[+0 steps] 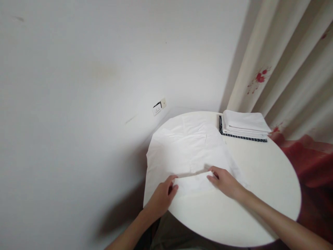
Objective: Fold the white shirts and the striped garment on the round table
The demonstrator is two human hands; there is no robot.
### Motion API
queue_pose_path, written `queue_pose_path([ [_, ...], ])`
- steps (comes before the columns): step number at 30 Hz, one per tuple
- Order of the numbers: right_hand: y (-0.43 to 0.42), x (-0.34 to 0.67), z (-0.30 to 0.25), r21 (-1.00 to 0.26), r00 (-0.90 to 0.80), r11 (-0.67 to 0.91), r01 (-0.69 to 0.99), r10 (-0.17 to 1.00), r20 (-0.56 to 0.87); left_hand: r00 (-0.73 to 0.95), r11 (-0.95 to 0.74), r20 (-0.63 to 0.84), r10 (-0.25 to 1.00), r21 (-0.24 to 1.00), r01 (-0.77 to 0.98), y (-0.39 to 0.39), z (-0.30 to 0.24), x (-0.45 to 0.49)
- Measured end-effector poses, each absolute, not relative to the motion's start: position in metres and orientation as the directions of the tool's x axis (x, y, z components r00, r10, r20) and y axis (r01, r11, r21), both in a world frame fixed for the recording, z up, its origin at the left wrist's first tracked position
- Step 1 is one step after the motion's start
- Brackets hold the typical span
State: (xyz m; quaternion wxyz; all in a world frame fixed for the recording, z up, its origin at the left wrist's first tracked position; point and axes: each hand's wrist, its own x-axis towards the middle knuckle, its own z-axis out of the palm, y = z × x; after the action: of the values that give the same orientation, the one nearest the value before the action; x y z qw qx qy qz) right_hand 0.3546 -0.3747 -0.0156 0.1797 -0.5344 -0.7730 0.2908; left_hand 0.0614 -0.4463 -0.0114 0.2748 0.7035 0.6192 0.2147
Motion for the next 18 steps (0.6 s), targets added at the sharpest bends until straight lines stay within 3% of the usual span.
queue_pose_path([
  [6, -0.38, 0.358, -0.032, -0.428, -0.359, 0.366, 0.826, 0.928, 0.101, 0.139, -0.127, 0.018, 0.99, 0.529, 0.839, -0.446, -0.029, 0.06],
  [11, -0.391, 0.396, -0.037, -0.327, -0.481, 0.562, 0.76, 0.824, 0.298, 0.183, -0.17, 0.021, 0.983, 0.484, 0.858, -0.448, -0.03, 0.053],
  [14, -0.397, 0.431, -0.035, -0.286, -0.546, 0.645, 0.708, 0.758, 0.358, 0.261, -0.293, 0.133, 0.956, 0.479, 0.828, -0.461, -0.03, 0.038],
  [18, -0.402, 0.468, -0.044, -0.327, -0.505, 0.635, 0.7, 0.764, 0.402, 0.303, -0.414, 0.333, 0.893, 0.347, 0.842, -0.488, -0.039, 0.009],
])
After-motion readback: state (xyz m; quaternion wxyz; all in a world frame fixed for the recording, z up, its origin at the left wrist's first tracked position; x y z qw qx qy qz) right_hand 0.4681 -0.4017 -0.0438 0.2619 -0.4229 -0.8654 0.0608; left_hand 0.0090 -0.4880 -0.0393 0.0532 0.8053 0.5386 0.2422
